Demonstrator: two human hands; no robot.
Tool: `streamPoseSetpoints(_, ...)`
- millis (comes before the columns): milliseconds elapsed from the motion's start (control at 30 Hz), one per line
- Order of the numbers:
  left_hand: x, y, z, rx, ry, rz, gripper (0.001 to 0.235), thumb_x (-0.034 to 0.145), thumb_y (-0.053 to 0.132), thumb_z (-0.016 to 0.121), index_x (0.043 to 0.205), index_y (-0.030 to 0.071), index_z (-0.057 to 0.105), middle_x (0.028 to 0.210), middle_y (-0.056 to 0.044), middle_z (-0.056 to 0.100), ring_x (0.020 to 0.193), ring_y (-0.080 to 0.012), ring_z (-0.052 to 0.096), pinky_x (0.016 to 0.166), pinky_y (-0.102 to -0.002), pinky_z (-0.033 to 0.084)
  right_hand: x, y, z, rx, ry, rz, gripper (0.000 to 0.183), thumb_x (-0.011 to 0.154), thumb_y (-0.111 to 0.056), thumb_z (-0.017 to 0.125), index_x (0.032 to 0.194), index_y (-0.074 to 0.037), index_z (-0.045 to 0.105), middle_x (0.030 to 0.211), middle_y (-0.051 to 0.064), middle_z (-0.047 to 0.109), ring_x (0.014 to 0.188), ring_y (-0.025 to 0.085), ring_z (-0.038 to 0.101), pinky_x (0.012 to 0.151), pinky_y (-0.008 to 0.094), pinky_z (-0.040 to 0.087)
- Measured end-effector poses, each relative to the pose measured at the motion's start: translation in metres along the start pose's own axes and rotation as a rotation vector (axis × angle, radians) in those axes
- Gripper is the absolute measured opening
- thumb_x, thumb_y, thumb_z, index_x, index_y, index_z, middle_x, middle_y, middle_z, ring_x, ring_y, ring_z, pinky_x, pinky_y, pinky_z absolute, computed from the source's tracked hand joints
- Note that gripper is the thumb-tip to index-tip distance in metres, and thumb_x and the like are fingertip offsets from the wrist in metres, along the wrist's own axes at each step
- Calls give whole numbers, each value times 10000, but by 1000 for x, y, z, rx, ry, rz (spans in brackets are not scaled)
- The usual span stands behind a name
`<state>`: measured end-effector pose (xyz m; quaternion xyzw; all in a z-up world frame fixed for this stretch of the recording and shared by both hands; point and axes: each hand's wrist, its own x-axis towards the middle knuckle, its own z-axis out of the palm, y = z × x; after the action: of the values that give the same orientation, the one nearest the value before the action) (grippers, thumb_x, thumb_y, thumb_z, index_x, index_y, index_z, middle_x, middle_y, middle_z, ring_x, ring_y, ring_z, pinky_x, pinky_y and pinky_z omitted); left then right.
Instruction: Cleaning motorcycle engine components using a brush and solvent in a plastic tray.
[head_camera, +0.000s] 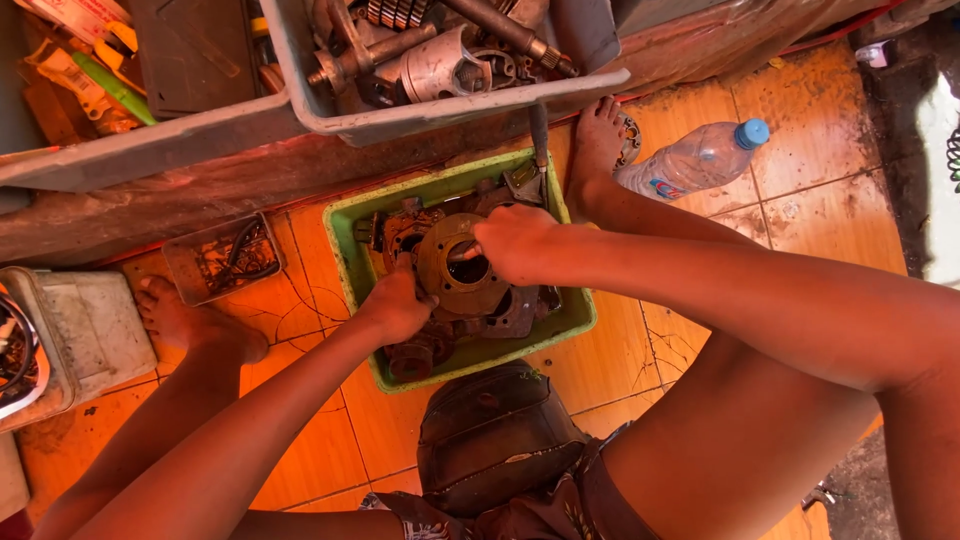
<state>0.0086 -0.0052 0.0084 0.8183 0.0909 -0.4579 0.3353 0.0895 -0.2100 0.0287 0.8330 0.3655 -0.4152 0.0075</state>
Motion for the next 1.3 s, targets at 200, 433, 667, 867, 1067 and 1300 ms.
streamPoseSetpoints(200,5,3,-5,129,49,-6,730,1002,273,516,1593,-22,205,1271,-246,636,1171,-338,654,932,-457,600,-33,-16,-57,-99,137,50,128,895,-43,671,810,25,736,665,190,687,591,285,690,513,424,584)
streamPoseSetpoints(433,23,22,-4,-433,285,70,656,1033,570,338,1400,78,571,1257,-187,686,1148,-317,664,927,-438,539,-106,-47,-88,469,175,290,617,998,-79,456,1569,38,254,1501,357,379,1364,468,466,1087,603,444)
streamPoseSetpoints(667,-4,49,28,-574,266,162,472,974,456,592,1228,84,730,1166,-128,755,1052,-248,706,846,-351,555,-115,-67,-35,705,269,142,729,973,-37,486,1546,172,86,1475,402,409,1355,515,472,1091,618,470)
streamPoseSetpoints(867,-12,45,30,-692,126,25,895,874,596,732,1461,-39,502,1278,-210,676,1126,-265,680,923,-373,559,-101,-55,-13,698,288,136,890,971,-165,587,1576,119,-2,1250,333,598,1078,398,667,856,506,609)
streamPoseSetpoints(1067,-11,54,23,-594,139,-24,665,909,458,707,1379,-1,605,1188,-173,692,1150,-309,667,926,-450,543,-104,-58,-33,476,241,85,854,1032,-268,561,1580,108,26,892,234,670,661,269,644,549,396,488)
streamPoseSetpoints(1300,-24,63,-21,-474,-17,41,270,946,132,657,1131,-57,716,985,-128,799,845,-161,740,739,-246,549,-257,-8,-69,470,962,-73,92,847,-122,717,920,-73,744,731,19,771,458,198,593,483,316,472)
